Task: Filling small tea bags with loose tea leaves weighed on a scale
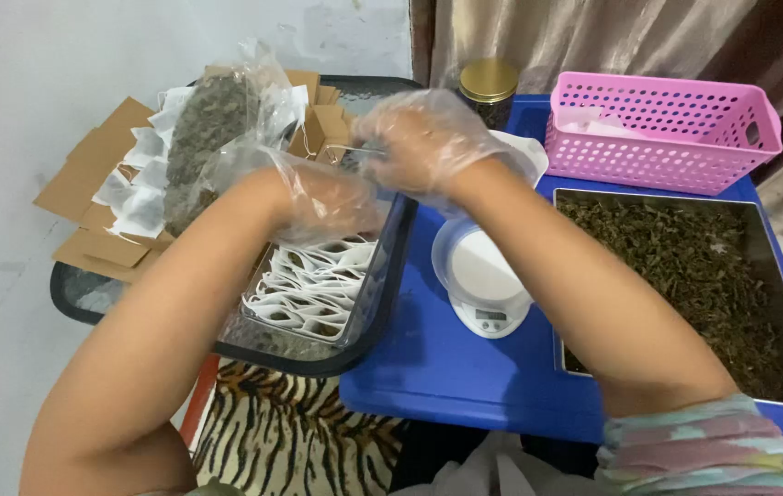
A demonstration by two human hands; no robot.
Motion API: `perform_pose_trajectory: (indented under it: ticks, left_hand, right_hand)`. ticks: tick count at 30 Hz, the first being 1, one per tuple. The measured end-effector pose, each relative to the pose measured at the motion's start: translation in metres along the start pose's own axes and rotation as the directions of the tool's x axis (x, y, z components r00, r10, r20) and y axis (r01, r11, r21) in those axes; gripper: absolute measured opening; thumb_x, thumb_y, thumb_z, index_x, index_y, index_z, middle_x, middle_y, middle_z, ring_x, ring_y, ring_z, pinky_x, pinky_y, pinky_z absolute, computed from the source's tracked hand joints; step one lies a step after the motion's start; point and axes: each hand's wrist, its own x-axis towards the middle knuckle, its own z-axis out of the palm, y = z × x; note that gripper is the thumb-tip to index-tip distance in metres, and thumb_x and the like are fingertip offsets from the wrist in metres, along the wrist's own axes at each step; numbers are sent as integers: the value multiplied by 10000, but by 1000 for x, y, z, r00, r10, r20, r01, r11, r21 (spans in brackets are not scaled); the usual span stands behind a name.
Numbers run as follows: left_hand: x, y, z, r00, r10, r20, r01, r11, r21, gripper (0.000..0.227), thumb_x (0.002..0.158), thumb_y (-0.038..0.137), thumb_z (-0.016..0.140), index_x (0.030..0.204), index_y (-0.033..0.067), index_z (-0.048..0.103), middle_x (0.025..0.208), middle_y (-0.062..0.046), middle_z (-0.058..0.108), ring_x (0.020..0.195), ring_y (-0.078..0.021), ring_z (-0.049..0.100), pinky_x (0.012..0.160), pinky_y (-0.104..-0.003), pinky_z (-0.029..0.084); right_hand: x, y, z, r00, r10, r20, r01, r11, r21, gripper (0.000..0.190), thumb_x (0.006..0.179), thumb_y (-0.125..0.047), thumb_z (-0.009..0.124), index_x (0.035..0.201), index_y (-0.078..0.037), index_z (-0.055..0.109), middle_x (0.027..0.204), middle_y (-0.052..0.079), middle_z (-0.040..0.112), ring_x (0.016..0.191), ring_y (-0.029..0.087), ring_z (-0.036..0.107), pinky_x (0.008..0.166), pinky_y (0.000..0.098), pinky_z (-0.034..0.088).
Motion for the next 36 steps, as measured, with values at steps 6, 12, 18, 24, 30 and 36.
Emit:
perform_pose_trajectory:
  ticks: [6, 12, 18, 24, 30, 36]
  left_hand:
    - [-7, -2, 7, 992, -24, 120, 58, 955, -290, 695, 1006, 662, 288, 1608, 314, 292, 1575, -106, 430, 1342, -260, 467, 1059, -504, 414]
    - [-18, -14, 15, 966, -18, 258, 158, 830, -534, 684, 1013, 652, 342, 1586, 278, 344, 1551, -111, 463, 1284, -260, 514, 1005, -489, 458]
    - [-23, -18, 18, 931, 24, 364, 274, 611, -742, 675, 1021, 643, 397, 1565, 243, 395, 1528, -116, 496, 1227, -260, 561, 952, -474, 502]
    - [-26, -18, 20, 887, 104, 449, 394, 336, -856, 668, 1029, 634, 452, 1544, 208, 447, 1504, -121, 528, 1169, -260, 608, 899, -459, 546]
    - [-30, -14, 23, 844, 211, 493, 495, 45, -867, 664, 1036, 625, 507, 1522, 173, 499, 1480, -126, 561, 1111, -260, 654, 846, -444, 589]
    - [-48, -34, 21, 794, 324, 514, 593, -230, -772, 662, 1044, 616, 561, 1501, 138, 551, 1456, -130, 594, 1053, -260, 701, 792, -429, 633]
  right_hand:
    - [12, 9, 31, 993, 109, 32, -102, 979, -177, 283, 887, -431, 651, 1053, -228, 757, 1031, 68, 773, 1087, 304, 716, 950, 479, 569]
    - [3, -3, 22, 979, 191, 73, -174, 965, -195, 278, 886, -293, 592, 981, -131, 797, 952, 141, 787, 1031, 354, 737, 903, 506, 587]
    - [9, 1, 31, 973, 211, 94, -190, 963, -194, 273, 871, -258, 592, 953, -93, 793, 924, 179, 779, 1005, 381, 740, 871, 537, 588]
    - [6, 1, 32, 979, 199, 44, -190, 968, -165, 271, 866, -257, 595, 962, -111, 801, 894, 148, 781, 958, 381, 747, 842, 509, 588]
    - [-10, 2, 23, 997, 71, -41, -63, 983, 171, 323, 948, -266, 557, 1069, -56, 771, 1020, 227, 765, 1046, 471, 689, 895, 595, 533]
    - [-20, 18, 31, 992, 103, -76, -89, 981, 173, 372, 989, -477, 511, 1118, -196, 717, 1050, 130, 758, 1090, 369, 680, 927, 510, 526]
